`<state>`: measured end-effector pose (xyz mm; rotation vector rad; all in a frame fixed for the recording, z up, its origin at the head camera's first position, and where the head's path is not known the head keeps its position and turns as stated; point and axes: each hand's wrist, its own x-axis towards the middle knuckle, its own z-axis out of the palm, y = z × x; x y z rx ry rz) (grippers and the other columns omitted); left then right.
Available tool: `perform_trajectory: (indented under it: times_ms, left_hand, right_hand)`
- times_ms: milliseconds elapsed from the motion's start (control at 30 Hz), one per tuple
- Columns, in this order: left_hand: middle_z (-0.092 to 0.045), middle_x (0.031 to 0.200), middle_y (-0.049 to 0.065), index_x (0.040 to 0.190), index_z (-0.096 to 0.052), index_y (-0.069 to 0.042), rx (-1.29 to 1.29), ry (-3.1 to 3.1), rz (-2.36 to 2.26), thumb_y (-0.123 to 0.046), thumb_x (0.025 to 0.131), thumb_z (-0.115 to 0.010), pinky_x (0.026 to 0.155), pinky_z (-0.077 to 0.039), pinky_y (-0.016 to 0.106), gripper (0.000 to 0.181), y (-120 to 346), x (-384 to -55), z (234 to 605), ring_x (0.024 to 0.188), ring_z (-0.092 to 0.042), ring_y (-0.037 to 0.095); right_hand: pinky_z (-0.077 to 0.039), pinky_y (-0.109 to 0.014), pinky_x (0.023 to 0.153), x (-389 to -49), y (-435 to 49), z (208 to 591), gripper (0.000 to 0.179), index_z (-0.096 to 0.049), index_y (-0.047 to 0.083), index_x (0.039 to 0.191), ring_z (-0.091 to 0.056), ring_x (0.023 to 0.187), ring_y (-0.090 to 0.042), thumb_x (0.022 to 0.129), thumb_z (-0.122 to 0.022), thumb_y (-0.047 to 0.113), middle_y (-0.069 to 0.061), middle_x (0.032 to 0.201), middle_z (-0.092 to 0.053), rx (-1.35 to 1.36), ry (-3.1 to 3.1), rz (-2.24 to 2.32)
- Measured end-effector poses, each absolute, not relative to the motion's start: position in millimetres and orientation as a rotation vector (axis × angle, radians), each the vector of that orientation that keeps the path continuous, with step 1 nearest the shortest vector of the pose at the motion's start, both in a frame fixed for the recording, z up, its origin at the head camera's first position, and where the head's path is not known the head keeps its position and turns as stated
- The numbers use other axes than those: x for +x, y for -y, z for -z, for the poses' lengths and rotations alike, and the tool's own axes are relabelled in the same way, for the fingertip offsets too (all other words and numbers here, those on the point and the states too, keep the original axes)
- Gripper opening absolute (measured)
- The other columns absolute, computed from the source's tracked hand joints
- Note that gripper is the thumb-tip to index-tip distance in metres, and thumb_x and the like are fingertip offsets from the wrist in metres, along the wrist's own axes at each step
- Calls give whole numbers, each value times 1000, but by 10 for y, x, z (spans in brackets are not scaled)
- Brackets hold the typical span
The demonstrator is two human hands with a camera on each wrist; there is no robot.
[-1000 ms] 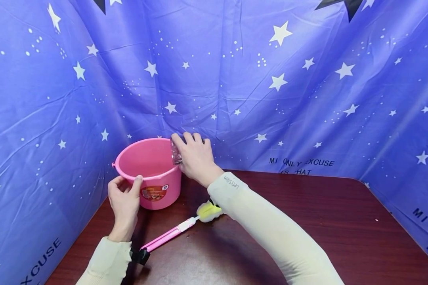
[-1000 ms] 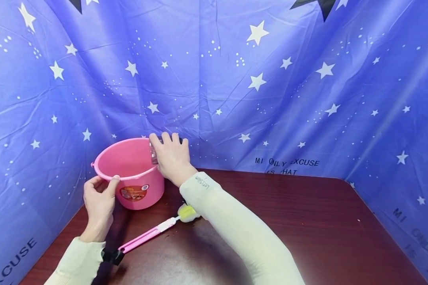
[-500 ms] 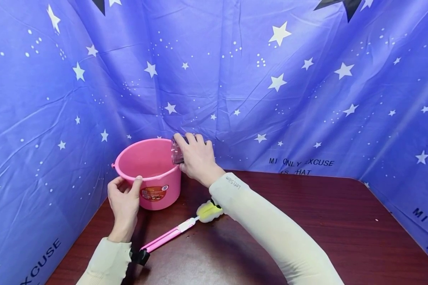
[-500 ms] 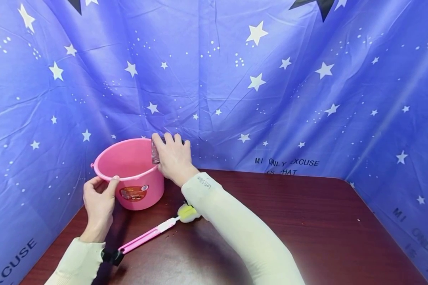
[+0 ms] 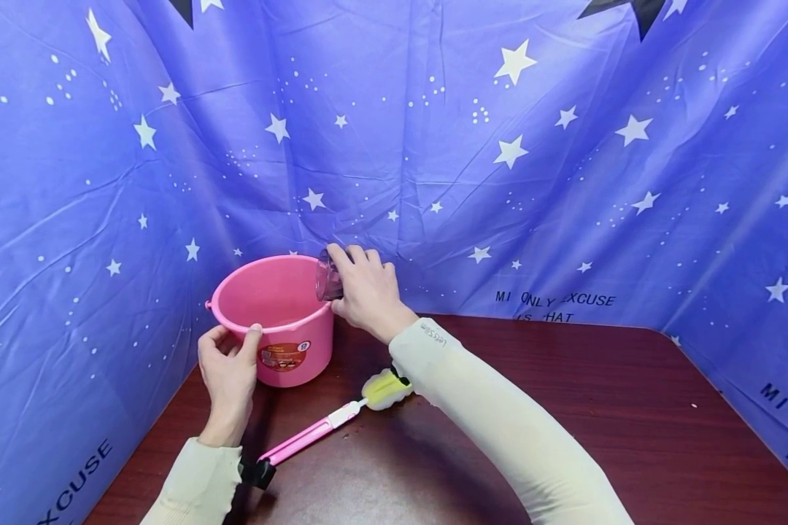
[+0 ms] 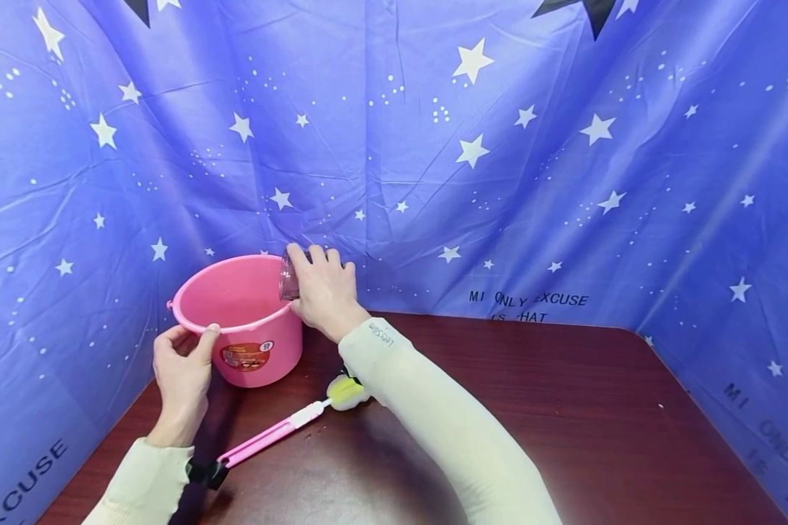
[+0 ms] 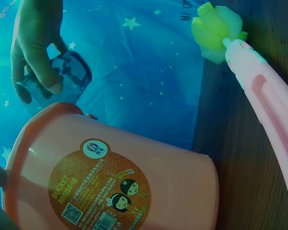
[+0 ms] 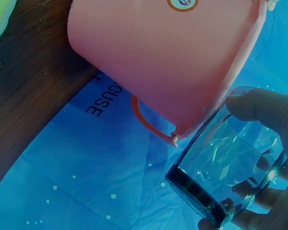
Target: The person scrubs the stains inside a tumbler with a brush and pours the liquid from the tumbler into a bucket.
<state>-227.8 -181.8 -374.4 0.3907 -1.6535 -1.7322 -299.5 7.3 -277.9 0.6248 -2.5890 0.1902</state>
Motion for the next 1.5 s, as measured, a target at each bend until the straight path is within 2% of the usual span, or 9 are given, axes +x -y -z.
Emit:
perform_trajectory:
  times_ms: [200,600,1267,1500]
  left_hand:
    - [-44,111,1,122,-43,3,407,1674,1713,-18,81,-75,91,-43,30,57,1822,-2275,3742,105,-50,25]
    - [-44,112,1,125,-41,3,410,1690,1721,-19,82,-75,90,-42,30,59,1813,-2270,3729,102,-49,19]
    - [-43,111,1,124,-41,5,396,1678,1718,-17,82,-74,91,-40,30,58,1803,-2267,3721,104,-48,20]
    - [-43,111,1,124,-40,5,393,1674,1721,-17,82,-74,94,-40,34,58,1810,-2277,3731,105,-48,20]
  right_hand:
    - [-44,-46,79,-3017,-92,2787,88,-33,28,144,-47,116,-29,70,-78,44,-2,131,-49,604,2629,-255]
    - [-43,-49,89,-3042,-134,2817,89,-34,27,144,-46,118,-28,70,-79,43,-5,134,-49,558,2648,-474]
    - [-47,-46,83,-3030,-212,2889,88,-34,26,143,-50,107,-26,69,-78,44,-5,125,-52,528,2621,-640]
    - [-48,-48,81,-3028,-244,2887,87,-36,26,142,-51,108,-25,68,-79,44,-4,124,-53,533,2608,-689]
